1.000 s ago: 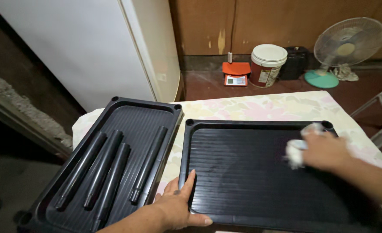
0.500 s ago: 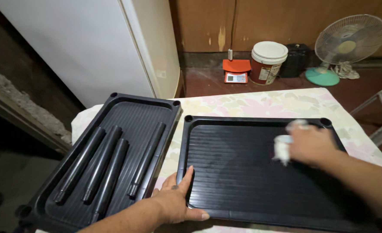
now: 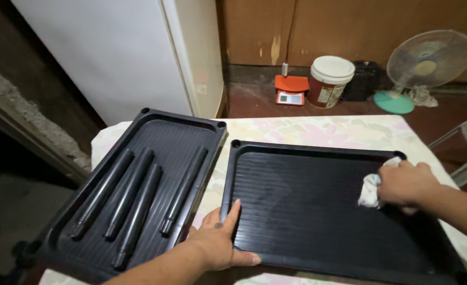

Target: The person wipes the underside and top surface of a black plastic table top with a white cloth, then wipes several black cylindrical legs one by one. The table top is placed on a tablecloth-covered surface next to a tray holding the legs.

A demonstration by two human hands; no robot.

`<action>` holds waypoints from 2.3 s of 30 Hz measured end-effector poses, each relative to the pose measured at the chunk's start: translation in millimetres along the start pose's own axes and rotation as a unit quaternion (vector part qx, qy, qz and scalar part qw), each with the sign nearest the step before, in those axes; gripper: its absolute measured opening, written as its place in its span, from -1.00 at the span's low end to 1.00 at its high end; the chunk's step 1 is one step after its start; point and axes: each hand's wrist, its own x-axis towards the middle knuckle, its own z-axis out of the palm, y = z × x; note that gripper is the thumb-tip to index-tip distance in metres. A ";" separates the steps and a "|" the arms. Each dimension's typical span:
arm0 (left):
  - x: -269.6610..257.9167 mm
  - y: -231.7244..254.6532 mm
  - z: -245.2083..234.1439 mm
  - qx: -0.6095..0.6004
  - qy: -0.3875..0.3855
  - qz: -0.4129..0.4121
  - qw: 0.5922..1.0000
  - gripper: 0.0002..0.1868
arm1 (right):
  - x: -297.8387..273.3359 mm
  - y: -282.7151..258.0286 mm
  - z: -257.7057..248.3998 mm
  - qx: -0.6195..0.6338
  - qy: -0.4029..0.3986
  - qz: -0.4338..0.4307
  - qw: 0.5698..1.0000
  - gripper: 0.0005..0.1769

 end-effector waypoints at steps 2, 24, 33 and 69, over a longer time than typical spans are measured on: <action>-3.0 1.8 1.6 -0.003 0.004 0.000 1.000 0.48 | -13.9 6.3 3.1 -0.013 -0.030 -0.004 0.999 -0.45; 12.2 -14.8 0.4 0.060 0.009 0.053 0.997 0.43 | -125.4 -37.0 50.6 0.204 -0.055 -0.057 0.976 -0.61; 11.7 -6.4 -2.6 0.049 -0.017 0.014 0.999 0.65 | -136.6 -28.3 60.8 0.053 -0.002 -0.001 0.999 -0.57; 49.4 2.2 -3.5 0.053 0.056 0.034 0.996 0.58 | -127.3 10.0 74.7 0.252 0.092 -0.222 0.937 -0.52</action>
